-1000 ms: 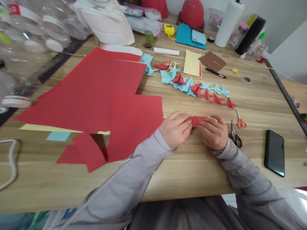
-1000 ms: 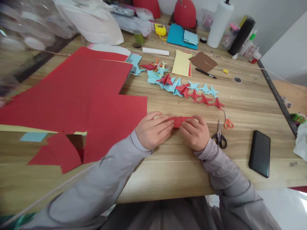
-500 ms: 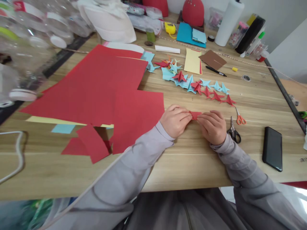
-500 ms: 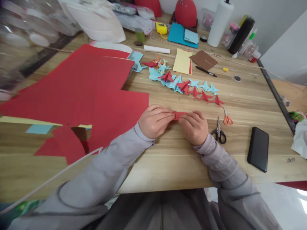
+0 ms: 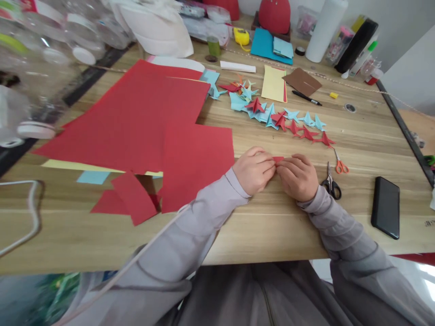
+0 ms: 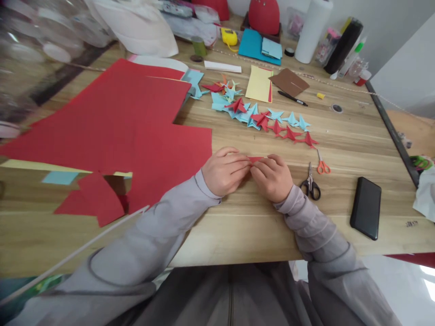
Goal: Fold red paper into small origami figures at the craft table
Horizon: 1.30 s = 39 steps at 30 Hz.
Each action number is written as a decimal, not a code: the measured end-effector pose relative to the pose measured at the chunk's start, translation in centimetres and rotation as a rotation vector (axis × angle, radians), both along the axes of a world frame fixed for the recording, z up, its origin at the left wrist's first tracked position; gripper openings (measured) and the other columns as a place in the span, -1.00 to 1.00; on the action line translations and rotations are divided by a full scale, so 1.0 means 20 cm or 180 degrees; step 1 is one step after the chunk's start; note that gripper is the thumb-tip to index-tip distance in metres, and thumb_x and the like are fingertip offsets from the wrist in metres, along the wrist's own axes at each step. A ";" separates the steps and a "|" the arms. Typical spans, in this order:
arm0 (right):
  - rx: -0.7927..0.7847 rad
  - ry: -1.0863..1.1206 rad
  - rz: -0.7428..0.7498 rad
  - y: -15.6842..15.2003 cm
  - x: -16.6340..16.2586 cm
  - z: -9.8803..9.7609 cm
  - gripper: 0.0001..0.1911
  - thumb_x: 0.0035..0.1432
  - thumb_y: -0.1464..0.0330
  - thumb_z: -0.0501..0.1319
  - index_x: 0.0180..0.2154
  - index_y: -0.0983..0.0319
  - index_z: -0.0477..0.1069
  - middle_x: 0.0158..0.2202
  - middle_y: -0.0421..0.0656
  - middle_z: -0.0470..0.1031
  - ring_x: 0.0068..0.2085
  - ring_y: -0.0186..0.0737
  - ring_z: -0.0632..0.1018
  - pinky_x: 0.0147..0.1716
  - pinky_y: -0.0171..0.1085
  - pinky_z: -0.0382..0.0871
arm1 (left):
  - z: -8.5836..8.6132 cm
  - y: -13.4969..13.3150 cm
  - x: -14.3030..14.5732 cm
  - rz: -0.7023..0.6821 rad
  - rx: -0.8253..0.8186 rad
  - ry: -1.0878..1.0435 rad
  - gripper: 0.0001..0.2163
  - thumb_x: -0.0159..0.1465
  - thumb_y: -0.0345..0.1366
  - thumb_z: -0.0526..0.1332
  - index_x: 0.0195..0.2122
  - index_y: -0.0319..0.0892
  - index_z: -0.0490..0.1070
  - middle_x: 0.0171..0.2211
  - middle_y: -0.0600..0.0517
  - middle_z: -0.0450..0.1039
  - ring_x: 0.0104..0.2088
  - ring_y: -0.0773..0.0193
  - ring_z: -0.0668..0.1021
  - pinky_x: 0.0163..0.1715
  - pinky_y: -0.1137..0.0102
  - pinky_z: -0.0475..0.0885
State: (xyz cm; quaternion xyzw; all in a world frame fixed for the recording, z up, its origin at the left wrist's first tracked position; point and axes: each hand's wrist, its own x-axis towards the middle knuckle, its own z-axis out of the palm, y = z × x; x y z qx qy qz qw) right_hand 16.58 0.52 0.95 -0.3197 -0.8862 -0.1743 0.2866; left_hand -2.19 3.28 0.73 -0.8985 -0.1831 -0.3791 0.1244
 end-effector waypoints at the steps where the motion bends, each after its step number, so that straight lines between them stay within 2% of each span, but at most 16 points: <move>1: -0.0021 -0.0037 0.0018 0.00 0.00 0.00 -0.84 0.14 0.53 0.10 -0.37 0.21 0.40 -0.32 -0.15 0.61 -0.25 -0.25 0.53 -0.10 -0.18 0.29 | 0.01 0.00 0.00 -0.0038 0.0005 0.0039 -0.82 0.29 -0.43 0.07 -0.37 -0.24 0.46 -0.35 -0.01 0.60 -0.26 0.25 0.57 -0.15 0.25 0.36; 6: -0.0128 -0.0187 0.0159 0.02 0.01 0.01 -0.85 0.14 0.51 0.09 -0.39 0.20 0.38 -0.30 -0.15 0.60 -0.24 -0.23 0.51 -0.07 -0.17 0.26 | 0.03 0.01 -0.03 -0.0107 -0.0130 0.0338 -0.77 0.32 -0.43 0.01 -0.32 -0.23 0.47 -0.27 -0.02 0.61 -0.22 0.26 0.57 -0.04 0.19 0.32; 13: -0.0014 -0.0166 0.0291 0.03 0.04 0.03 -0.85 0.16 0.52 0.06 -0.34 0.22 0.37 -0.28 -0.13 0.59 -0.22 -0.23 0.51 -0.08 -0.15 0.27 | 0.06 0.02 -0.04 -0.0033 -0.0376 0.0412 -0.73 0.34 -0.41 -0.04 -0.28 -0.23 0.47 -0.27 -0.02 0.61 -0.19 0.26 0.57 -0.03 0.17 0.33; 17: -0.0183 -0.0012 0.0327 0.06 0.09 0.01 -0.81 0.21 0.50 0.01 -0.29 0.23 0.38 -0.30 -0.08 0.57 -0.22 -0.21 0.51 -0.14 -0.15 0.31 | 0.07 0.04 -0.07 -0.0068 -0.0509 0.0395 -0.72 0.34 -0.38 -0.05 -0.28 -0.16 0.47 -0.28 -0.01 0.61 -0.23 0.28 0.57 -0.09 0.16 0.38; 20: -0.0478 0.0058 0.0078 0.08 0.13 -0.01 -0.76 0.28 0.43 -0.04 -0.27 0.22 0.39 -0.32 -0.07 0.54 -0.26 -0.17 0.51 -0.16 -0.11 0.33 | 0.06 0.05 -0.09 0.0151 -0.0778 0.0292 -0.74 0.32 -0.36 -0.02 -0.26 -0.14 0.48 -0.23 -0.02 0.60 -0.18 0.22 0.58 -0.05 0.08 0.35; 23: -0.0769 0.0155 -0.0071 0.07 0.11 -0.02 -0.72 0.33 0.34 -0.07 -0.20 0.23 0.38 -0.24 -0.04 0.53 -0.18 -0.14 0.51 -0.09 -0.07 0.32 | 0.04 0.05 -0.09 0.0063 -0.1017 0.0268 -0.76 0.31 -0.34 0.01 -0.27 -0.13 0.49 -0.22 0.00 0.60 -0.18 0.21 0.58 -0.02 0.07 0.33; 27: -0.0897 -0.0029 -0.0009 0.06 0.06 -0.03 -0.64 0.36 0.29 -0.14 -0.10 0.24 0.37 -0.21 -0.03 0.51 -0.14 -0.14 0.50 -0.05 -0.05 0.33 | 0.06 0.02 -0.08 -0.0150 -0.1519 0.0143 -0.80 0.32 -0.28 0.04 -0.23 -0.14 0.46 -0.20 0.03 0.58 -0.17 0.26 0.53 0.03 0.09 0.29; 30: -0.0956 -0.0064 0.0085 0.07 0.05 -0.05 -0.64 0.36 0.26 -0.13 -0.07 0.23 0.36 -0.21 -0.05 0.51 -0.12 -0.14 0.51 -0.01 -0.01 0.32 | 0.08 0.01 -0.07 -0.0088 -0.1899 -0.0112 -0.82 0.31 -0.23 0.09 -0.21 -0.16 0.43 -0.22 0.06 0.58 -0.17 0.29 0.50 0.07 0.11 0.23; 33: -0.0926 0.0067 0.0114 0.07 0.05 -0.06 -0.67 0.36 0.26 -0.08 -0.12 0.22 0.39 -0.21 -0.06 0.52 -0.13 -0.16 0.51 0.00 0.02 0.32 | 0.09 -0.01 -0.05 -0.0011 -0.1969 -0.0206 -0.77 0.34 -0.20 0.06 -0.26 -0.19 0.44 -0.22 0.00 0.57 -0.21 0.26 0.47 -0.01 0.11 0.27; 35: -0.0885 0.0211 0.0086 0.06 0.06 -0.05 -0.70 0.35 0.26 -0.04 -0.18 0.21 0.42 -0.23 -0.08 0.54 -0.16 -0.17 0.53 -0.02 0.02 0.33 | 0.09 -0.03 -0.03 0.0179 -0.1736 -0.0192 -0.73 0.35 -0.20 0.03 -0.33 -0.21 0.46 -0.23 -0.07 0.56 -0.26 0.24 0.44 -0.14 0.16 0.32; 37: -0.0876 0.0391 0.0050 0.04 0.06 -0.03 -0.72 0.33 0.25 0.01 -0.26 0.21 0.43 -0.27 -0.09 0.56 -0.20 -0.18 0.55 -0.06 -0.01 0.36 | 0.08 -0.05 -0.02 0.0330 -0.1374 -0.0240 -0.69 0.36 -0.27 -0.02 -0.38 -0.21 0.48 -0.36 -0.09 0.53 -0.37 0.26 0.42 -0.36 0.28 0.32; 39: -0.0919 0.0634 0.0009 0.03 0.05 -0.02 -0.75 0.31 0.26 0.05 -0.31 0.20 0.44 -0.33 -0.11 0.57 -0.26 -0.19 0.56 -0.12 -0.06 0.40 | 0.07 -0.06 -0.01 0.0328 -0.1164 -0.0308 -0.67 0.33 -0.35 -0.04 -0.43 -0.19 0.49 -0.45 -0.05 0.46 -0.45 0.29 0.39 -0.49 0.34 0.27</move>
